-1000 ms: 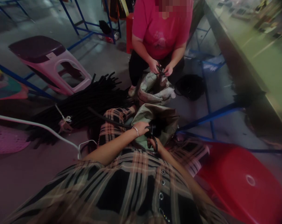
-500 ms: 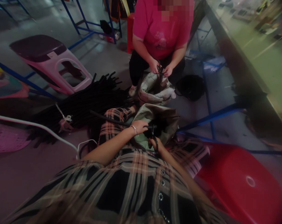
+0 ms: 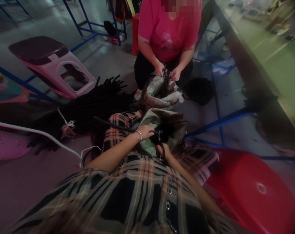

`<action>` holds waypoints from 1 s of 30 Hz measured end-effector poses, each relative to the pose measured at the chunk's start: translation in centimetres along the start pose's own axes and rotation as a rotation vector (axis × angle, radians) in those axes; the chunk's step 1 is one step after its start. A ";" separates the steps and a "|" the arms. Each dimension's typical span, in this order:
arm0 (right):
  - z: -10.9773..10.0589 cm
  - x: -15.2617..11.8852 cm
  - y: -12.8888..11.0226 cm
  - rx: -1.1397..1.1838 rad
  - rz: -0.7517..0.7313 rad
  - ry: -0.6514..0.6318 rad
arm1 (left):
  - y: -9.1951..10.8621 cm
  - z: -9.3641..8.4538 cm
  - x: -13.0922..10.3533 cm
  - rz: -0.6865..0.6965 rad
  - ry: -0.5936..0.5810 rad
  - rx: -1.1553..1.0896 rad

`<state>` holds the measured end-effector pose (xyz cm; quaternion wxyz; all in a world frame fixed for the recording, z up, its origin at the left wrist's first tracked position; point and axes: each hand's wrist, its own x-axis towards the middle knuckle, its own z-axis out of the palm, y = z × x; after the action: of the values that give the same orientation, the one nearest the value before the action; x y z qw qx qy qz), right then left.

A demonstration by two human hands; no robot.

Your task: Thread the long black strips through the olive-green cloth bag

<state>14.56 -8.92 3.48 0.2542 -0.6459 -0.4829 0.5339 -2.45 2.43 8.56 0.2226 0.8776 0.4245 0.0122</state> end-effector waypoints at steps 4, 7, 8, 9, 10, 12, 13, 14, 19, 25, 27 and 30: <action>-0.1 0.6 0.6 0.022 -0.032 -0.061 | 0.0 0.1 0.1 0.042 -0.030 0.004; -0.2 0.9 1.2 0.000 -0.061 -0.073 | 0.0 0.2 0.1 0.060 -0.052 0.003; -0.2 0.9 1.3 -0.009 -0.061 -0.064 | -0.1 0.2 0.1 0.061 -0.054 0.003; -0.2 0.9 1.3 -0.016 -0.052 -0.048 | -0.2 0.2 0.1 0.058 -0.054 0.003; -0.2 0.8 1.3 -0.022 -0.037 -0.029 | -0.2 0.2 0.1 0.054 -0.051 0.002; -0.2 0.5 1.0 -0.026 -0.008 0.006 | -0.4 0.3 0.1 0.045 -0.037 -0.004; -0.1 0.4 0.8 -0.024 -0.002 0.017 | -0.5 0.3 0.1 0.043 -0.027 -0.007; -0.1 0.3 0.7 -0.021 0.003 0.022 | -0.5 0.3 0.1 0.043 -0.017 -0.008; -0.2 0.3 0.1 -0.007 0.037 -0.034 | -0.5 0.5 0.0 0.035 -0.028 -0.003; -0.3 0.7 0.4 -0.065 0.008 -0.011 | -0.4 0.9 0.0 0.060 -0.049 -0.020; -0.2 0.6 0.4 -0.060 0.027 0.012 | -0.4 1.1 0.1 0.072 -0.041 -0.029; -0.1 0.6 0.5 -0.039 0.063 0.044 | -0.6 1.1 0.1 0.101 -0.012 -0.043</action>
<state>14.80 -8.56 2.84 0.2351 -0.6774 -0.4668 0.5177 -2.59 2.38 7.33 0.2429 0.8929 0.3782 0.0273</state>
